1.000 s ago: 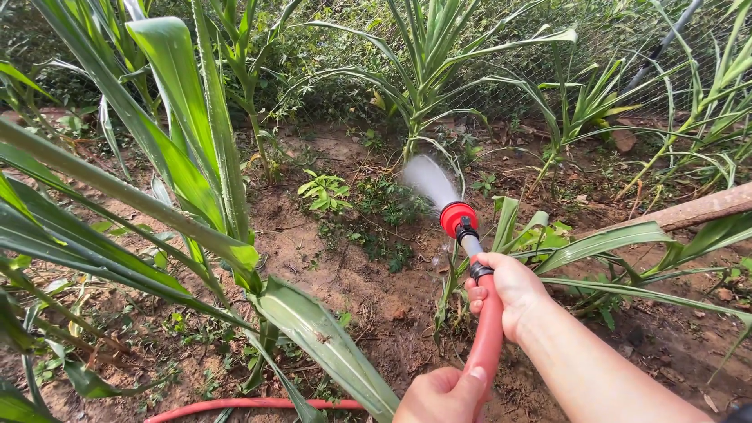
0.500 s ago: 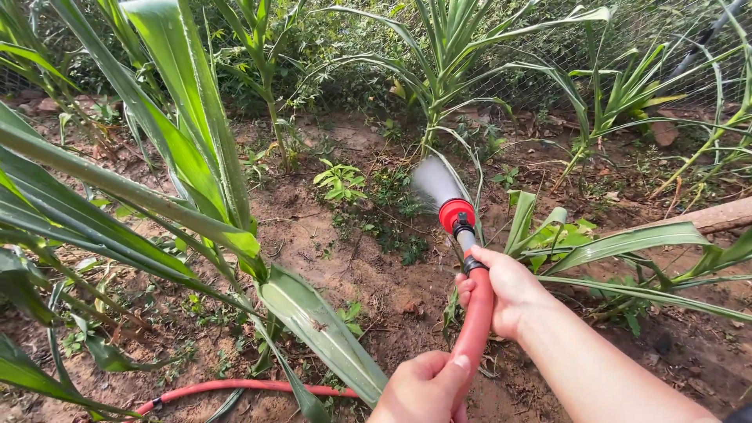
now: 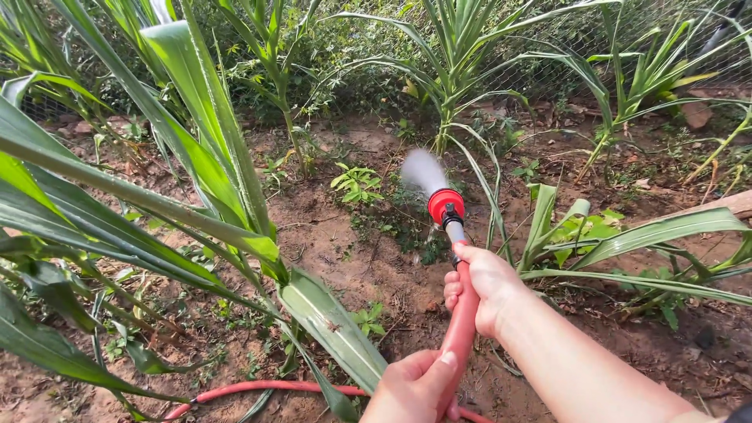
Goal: Watering green plants in a garden using a hose with a spray nozzle.
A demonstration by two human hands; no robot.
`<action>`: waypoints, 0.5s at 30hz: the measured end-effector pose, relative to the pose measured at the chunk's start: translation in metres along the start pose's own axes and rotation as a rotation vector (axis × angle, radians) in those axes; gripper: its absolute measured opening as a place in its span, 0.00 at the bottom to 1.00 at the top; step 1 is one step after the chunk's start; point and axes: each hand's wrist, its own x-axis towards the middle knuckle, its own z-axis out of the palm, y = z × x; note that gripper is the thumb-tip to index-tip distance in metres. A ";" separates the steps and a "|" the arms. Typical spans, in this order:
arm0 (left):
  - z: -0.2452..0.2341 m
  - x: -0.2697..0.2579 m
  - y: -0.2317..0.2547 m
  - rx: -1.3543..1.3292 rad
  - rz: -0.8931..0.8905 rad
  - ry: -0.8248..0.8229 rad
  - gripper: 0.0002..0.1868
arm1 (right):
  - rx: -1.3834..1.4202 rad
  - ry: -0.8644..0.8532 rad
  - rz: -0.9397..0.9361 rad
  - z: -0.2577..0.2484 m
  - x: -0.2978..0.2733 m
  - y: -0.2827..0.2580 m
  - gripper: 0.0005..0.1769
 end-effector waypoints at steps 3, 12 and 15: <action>-0.003 -0.002 0.005 0.083 -0.011 -0.011 0.16 | 0.014 0.072 -0.007 0.000 -0.001 0.002 0.11; -0.003 -0.010 0.061 0.329 -0.077 0.000 0.15 | 0.102 0.282 -0.239 0.031 -0.041 -0.028 0.07; -0.004 0.004 0.073 0.335 0.001 -0.044 0.14 | 0.101 0.254 -0.373 0.048 -0.060 -0.052 0.03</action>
